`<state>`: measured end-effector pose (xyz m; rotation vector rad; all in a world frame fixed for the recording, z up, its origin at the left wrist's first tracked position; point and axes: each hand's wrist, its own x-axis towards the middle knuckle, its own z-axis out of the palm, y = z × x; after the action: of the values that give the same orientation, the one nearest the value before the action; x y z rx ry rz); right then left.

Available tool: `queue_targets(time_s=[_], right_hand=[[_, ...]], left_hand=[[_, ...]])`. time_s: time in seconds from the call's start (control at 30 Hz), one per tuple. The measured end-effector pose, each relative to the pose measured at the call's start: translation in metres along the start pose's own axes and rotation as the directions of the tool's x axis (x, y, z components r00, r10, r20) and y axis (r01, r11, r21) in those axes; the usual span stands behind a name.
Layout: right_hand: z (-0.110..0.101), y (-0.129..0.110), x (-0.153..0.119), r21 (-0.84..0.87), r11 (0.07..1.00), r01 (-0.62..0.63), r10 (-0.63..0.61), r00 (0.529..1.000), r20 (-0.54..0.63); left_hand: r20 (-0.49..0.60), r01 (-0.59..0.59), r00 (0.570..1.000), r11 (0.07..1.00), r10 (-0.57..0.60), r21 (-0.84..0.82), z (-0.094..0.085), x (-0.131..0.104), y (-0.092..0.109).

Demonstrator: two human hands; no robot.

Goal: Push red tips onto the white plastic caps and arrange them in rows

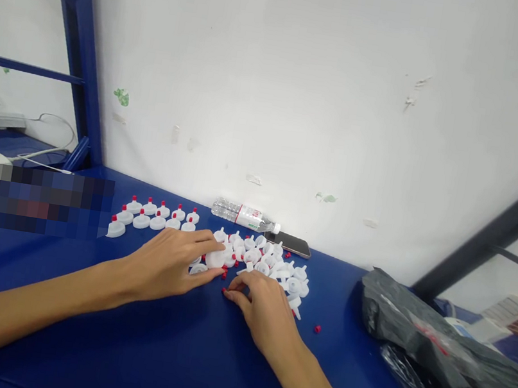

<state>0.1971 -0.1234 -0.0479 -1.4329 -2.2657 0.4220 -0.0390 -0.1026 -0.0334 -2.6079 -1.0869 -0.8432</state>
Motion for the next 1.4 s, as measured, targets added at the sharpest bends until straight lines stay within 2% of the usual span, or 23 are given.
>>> queue_targets(time_s=[0.37, 0.53, 0.73, 0.93, 1.1, 1.4], right_hand=[[-0.011, 0.000, -0.002, -0.024, 0.999, -0.039, 0.040, 0.998, 0.050], [-0.020, -0.001, -0.003, 0.054, 0.996, -0.077, 0.073, 0.995, 0.074], [-0.027, -0.001, -0.003, 0.144, 0.983, -0.111, 0.113, 0.994, -0.003], [-0.026, 0.001, -0.004, 0.073, 0.996, -0.055, 0.054, 0.998, 0.015], [-0.035, -0.001, -0.003, 0.124, 0.983, -0.132, 0.128, 0.991, 0.036], [-0.012, 0.002, 0.000, 0.065, 0.987, -0.145, 0.136, 0.983, 0.124]], left_hand=[[0.023, 0.009, 1.000, 1.000, -0.010, 0.025, 0.002, 0.000, 0.003], [0.045, 0.013, 0.999, 1.000, -0.014, 0.019, 0.004, -0.001, 0.002], [0.030, -0.001, 1.000, 1.000, 0.001, 0.008, 0.004, -0.002, 0.004], [0.042, -0.019, 0.999, 1.000, 0.019, 0.003, 0.004, -0.002, 0.007], [0.042, 0.000, 0.999, 1.000, -0.001, 0.014, 0.005, -0.002, 0.006], [0.082, 0.013, 0.997, 1.000, -0.013, 0.002, 0.004, -0.004, 0.006]])
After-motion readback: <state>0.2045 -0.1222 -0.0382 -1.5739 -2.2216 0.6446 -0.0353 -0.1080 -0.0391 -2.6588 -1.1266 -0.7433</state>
